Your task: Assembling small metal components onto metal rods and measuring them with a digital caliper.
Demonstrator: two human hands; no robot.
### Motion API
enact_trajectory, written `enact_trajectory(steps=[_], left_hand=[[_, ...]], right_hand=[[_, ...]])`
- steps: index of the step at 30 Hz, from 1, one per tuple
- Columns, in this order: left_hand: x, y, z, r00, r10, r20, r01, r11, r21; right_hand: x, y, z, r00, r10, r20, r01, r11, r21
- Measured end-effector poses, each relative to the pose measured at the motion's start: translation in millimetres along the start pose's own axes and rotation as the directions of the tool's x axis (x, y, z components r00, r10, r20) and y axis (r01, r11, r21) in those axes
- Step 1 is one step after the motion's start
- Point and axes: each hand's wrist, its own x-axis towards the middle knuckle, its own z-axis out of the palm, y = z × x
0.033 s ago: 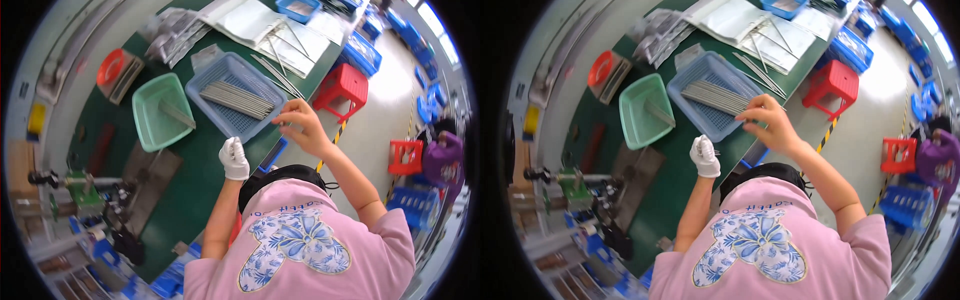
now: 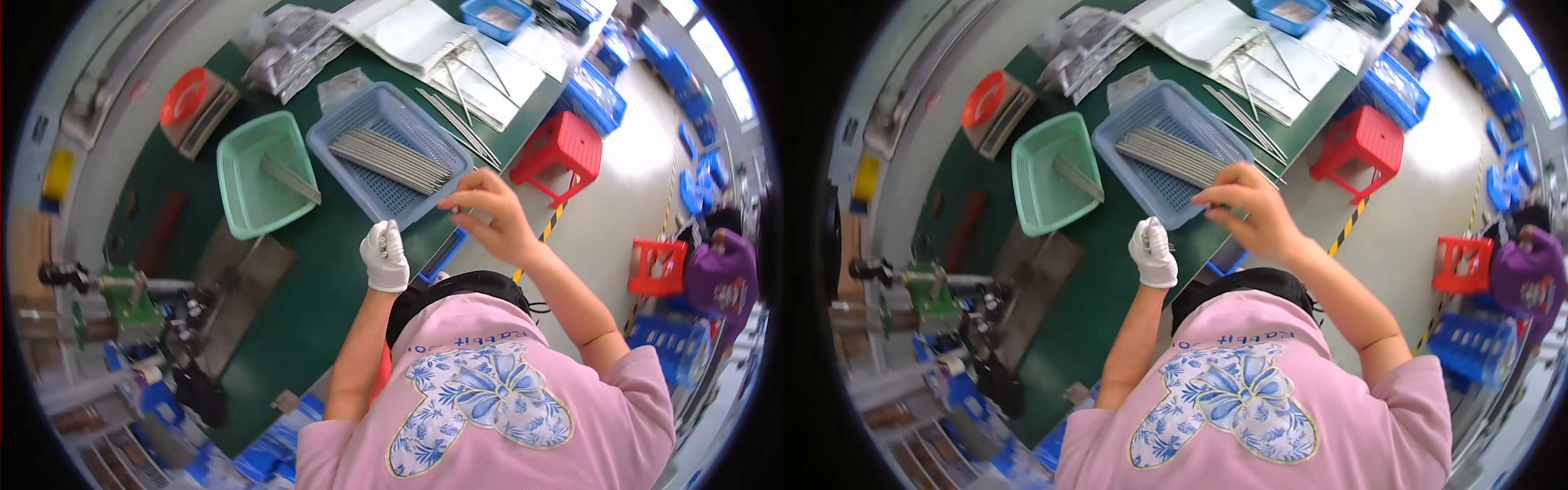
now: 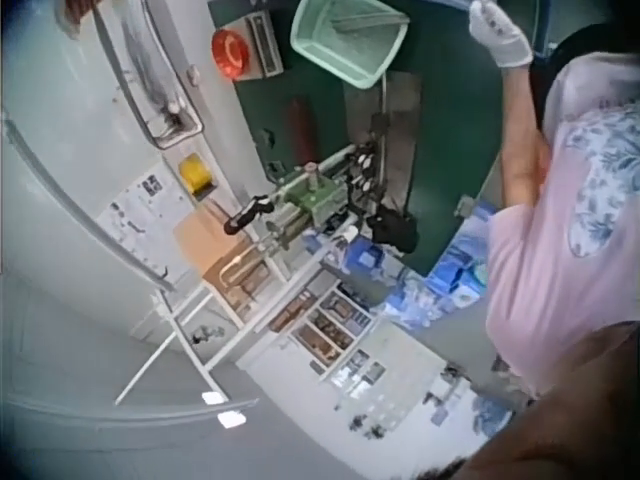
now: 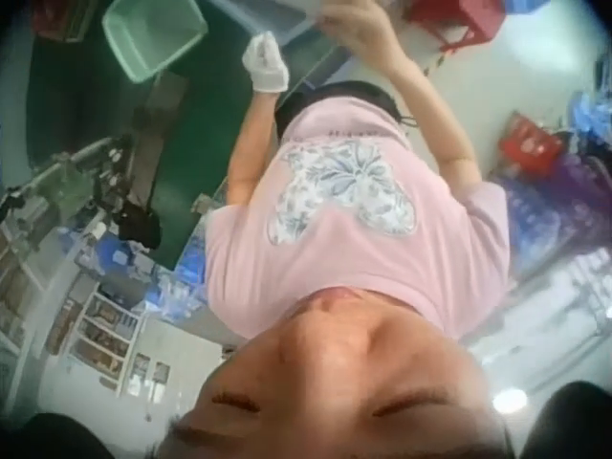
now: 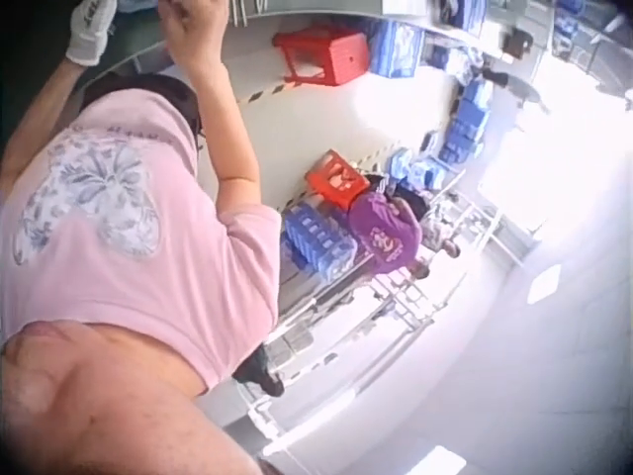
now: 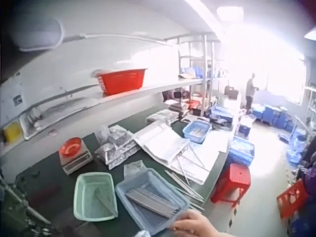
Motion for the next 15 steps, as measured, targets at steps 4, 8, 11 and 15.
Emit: enact_trajectory(steps=[4, 8, 11, 15], left_hand=[[0, -1, -1, 0.999, 0.041, -0.031, -0.043, 0.997, -0.056], [-6, -10, 0, 0.996, 0.070, -0.058, -0.076, 0.991, -0.110], [-8, -2, -1, 0.996, 0.060, -0.068, -0.066, 0.993, -0.093], [-8, 1, 1, 0.999, 0.019, -0.041, -0.023, 0.995, -0.099]], right_hand=[[14, -27, 44, 0.993, -0.079, 0.089, 0.056, 0.971, 0.234], [14, -21, 60, 0.986, -0.085, 0.145, 0.050, 0.972, 0.228], [16, -21, 62, 0.975, -0.141, 0.172, 0.103, 0.972, 0.209], [19, -25, 64, 0.958, -0.179, 0.222, 0.129, 0.967, 0.220]])
